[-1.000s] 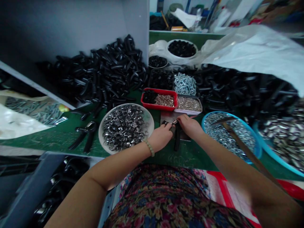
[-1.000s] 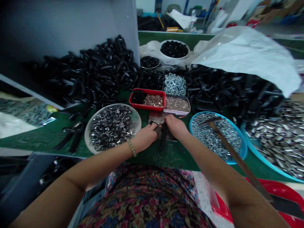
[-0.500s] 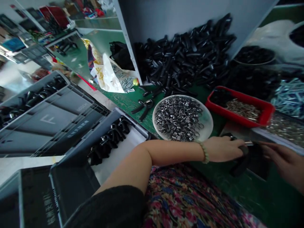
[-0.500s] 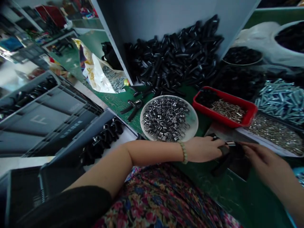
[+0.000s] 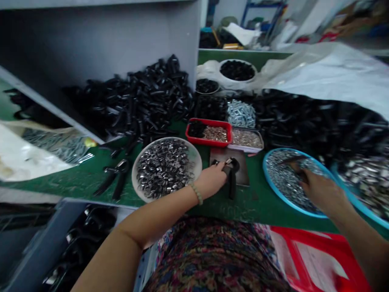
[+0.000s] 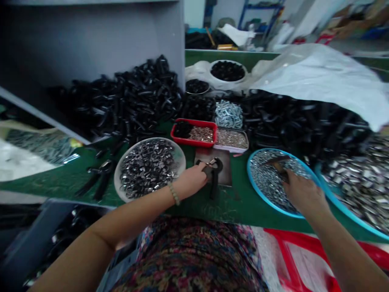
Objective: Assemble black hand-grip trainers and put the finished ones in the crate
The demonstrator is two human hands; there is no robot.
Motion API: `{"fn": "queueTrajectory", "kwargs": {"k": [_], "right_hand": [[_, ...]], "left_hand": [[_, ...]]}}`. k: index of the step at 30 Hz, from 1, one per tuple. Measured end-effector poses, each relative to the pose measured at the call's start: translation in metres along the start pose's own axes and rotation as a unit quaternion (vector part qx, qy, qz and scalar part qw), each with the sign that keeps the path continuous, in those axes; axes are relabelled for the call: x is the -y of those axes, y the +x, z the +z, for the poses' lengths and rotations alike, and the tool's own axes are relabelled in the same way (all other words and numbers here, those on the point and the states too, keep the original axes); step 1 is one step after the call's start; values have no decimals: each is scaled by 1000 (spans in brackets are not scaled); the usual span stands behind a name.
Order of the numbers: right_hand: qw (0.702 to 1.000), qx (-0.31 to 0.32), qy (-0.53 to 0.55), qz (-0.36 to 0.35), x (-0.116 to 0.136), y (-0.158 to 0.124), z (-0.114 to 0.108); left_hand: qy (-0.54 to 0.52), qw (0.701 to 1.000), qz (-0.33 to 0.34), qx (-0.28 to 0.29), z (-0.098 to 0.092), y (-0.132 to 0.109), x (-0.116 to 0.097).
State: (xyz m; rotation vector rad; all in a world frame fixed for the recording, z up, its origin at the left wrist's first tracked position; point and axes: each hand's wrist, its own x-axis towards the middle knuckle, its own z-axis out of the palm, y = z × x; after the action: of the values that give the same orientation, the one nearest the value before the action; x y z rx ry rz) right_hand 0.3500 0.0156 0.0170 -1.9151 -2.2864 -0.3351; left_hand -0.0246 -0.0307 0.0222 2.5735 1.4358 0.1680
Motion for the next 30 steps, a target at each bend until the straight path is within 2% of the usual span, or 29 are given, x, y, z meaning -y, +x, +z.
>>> {"fn": "queueTrajectory", "kwargs": {"k": [1, 2, 4, 6, 9, 11, 13, 17, 20, 24, 27, 28, 30], "right_hand": [[999, 39, -22, 9, 0, -5, -1], [998, 46, -28, 24, 6, -8, -4], [998, 22, 23, 46, 33, -10, -16], [989, -13, 145, 27, 72, -8, -32], [961, 52, 265, -55, 126, -1, -57], [951, 63, 293, -69, 147, 5, -65], [954, 59, 291, -48, 155, 11, -66], [956, 121, 262, -51, 155, 16, -58], [955, 94, 279, -40, 155, 17, -58], [957, 133, 254, -50, 160, 19, -61], [956, 96, 275, -32, 163, 21, -65], [955, 105, 276, -22, 164, 21, -66], [949, 163, 269, -14, 166, 19, -71]], "left_hand": [[3, 1000, -6, 0, 0, 2, 0], [4, 1000, -10, -1, 0, 4, 0], [4, 1000, -15, -2, 2, 5, -2], [3, 1000, -15, -3, 4, 4, -3], [5, 1000, -16, -8, 6, 4, -4], [4, 1000, -14, -17, 7, 4, -3], [6, 1000, -10, -21, 8, 5, -2], [15, 1000, -5, -15, 10, 5, -2], [13, 1000, -5, -12, 9, 5, -2], [5, 1000, -6, -11, 7, 6, -1], [3, 1000, -4, -16, 9, 7, -4], [2, 1000, -9, -14, 9, 6, -5], [-10, 1000, -29, -8, 8, 4, -6]]}}
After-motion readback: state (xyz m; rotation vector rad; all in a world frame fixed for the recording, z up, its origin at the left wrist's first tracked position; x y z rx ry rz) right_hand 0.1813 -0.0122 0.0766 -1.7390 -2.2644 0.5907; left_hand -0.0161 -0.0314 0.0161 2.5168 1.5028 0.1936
